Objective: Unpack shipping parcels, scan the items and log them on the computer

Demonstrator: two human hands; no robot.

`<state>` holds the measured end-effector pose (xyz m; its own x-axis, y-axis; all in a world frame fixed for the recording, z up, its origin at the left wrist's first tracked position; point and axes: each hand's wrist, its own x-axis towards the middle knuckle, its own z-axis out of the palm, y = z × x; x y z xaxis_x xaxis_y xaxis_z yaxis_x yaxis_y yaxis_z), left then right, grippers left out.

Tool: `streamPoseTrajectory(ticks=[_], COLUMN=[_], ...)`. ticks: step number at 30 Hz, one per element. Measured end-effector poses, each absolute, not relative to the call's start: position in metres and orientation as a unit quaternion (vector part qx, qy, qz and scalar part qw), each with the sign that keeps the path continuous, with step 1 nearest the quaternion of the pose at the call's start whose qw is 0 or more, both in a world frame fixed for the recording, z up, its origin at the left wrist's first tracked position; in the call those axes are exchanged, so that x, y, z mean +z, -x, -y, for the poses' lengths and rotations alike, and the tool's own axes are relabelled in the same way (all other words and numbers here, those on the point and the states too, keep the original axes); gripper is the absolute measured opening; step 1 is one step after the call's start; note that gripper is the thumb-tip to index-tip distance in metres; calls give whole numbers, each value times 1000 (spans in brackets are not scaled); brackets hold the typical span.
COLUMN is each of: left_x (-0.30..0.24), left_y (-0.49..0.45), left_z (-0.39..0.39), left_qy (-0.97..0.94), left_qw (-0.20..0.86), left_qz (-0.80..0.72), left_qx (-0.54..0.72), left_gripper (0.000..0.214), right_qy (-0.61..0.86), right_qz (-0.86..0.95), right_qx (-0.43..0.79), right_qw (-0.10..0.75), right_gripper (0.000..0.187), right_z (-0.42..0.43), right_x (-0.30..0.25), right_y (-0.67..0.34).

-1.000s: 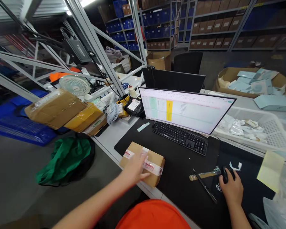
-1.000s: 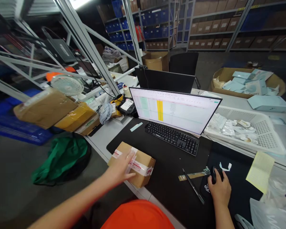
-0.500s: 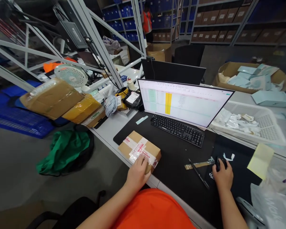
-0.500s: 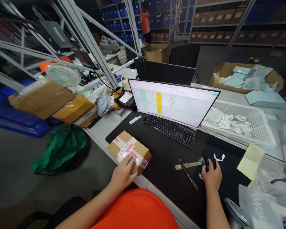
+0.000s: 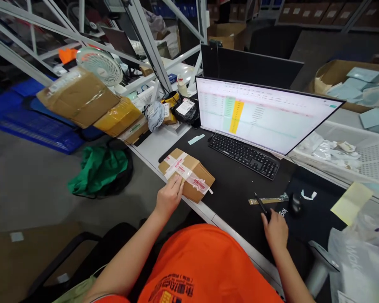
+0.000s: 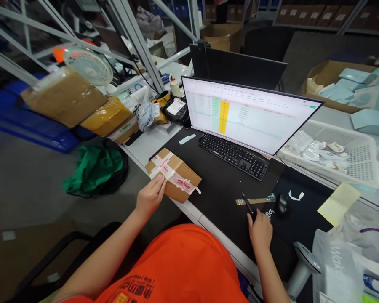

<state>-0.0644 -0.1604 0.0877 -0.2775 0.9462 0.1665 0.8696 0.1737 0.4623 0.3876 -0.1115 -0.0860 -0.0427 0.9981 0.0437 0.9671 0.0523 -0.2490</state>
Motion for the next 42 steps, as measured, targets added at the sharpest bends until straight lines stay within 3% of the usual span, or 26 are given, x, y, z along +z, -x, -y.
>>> streamPoseTrajectory(ticks=[5, 10, 13, 16, 21, 26, 33, 38, 42], left_x=[88, 84, 83, 84, 86, 85, 77, 77, 54], left_y=[73, 80, 81, 80, 76, 78, 87, 96, 117], left_z=[156, 155, 157, 160, 162, 169, 180, 184, 201], left_qy=[-620, -668, -696, -707, -719, -733, -763, -767, -816], left_qw=[2, -125, -186, -194, -201, -217, -220, -217, -158], left_qz=[-746, -692, -650, -638, -629, -602, -549, -529, -467], left_qx=[241, 242, 243, 236, 216, 230, 260, 292, 302], left_gripper=[41, 33, 29, 28, 28, 31, 64, 73, 71], right_qy=[707, 742, 662, 531, 400, 353, 321, 482, 629], right_qz=[691, 617, 646, 740, 881, 918, 929, 863, 759], right_qx=[138, 211, 325, 397, 247, 163, 130, 107, 168], right_qw=[65, 156, 196, 112, -50, -78, -130, -108, -10], right_gripper=[49, 52, 54, 49, 41, 49, 56, 55, 48], right_z=[129, 117, 109, 101, 83, 65, 46, 30, 20], right_x=[-88, -46, 3, 53, 107, 129, 132, 126, 118], right_y=[-364, -352, -313, -253, -175, -154, -163, -192, -230])
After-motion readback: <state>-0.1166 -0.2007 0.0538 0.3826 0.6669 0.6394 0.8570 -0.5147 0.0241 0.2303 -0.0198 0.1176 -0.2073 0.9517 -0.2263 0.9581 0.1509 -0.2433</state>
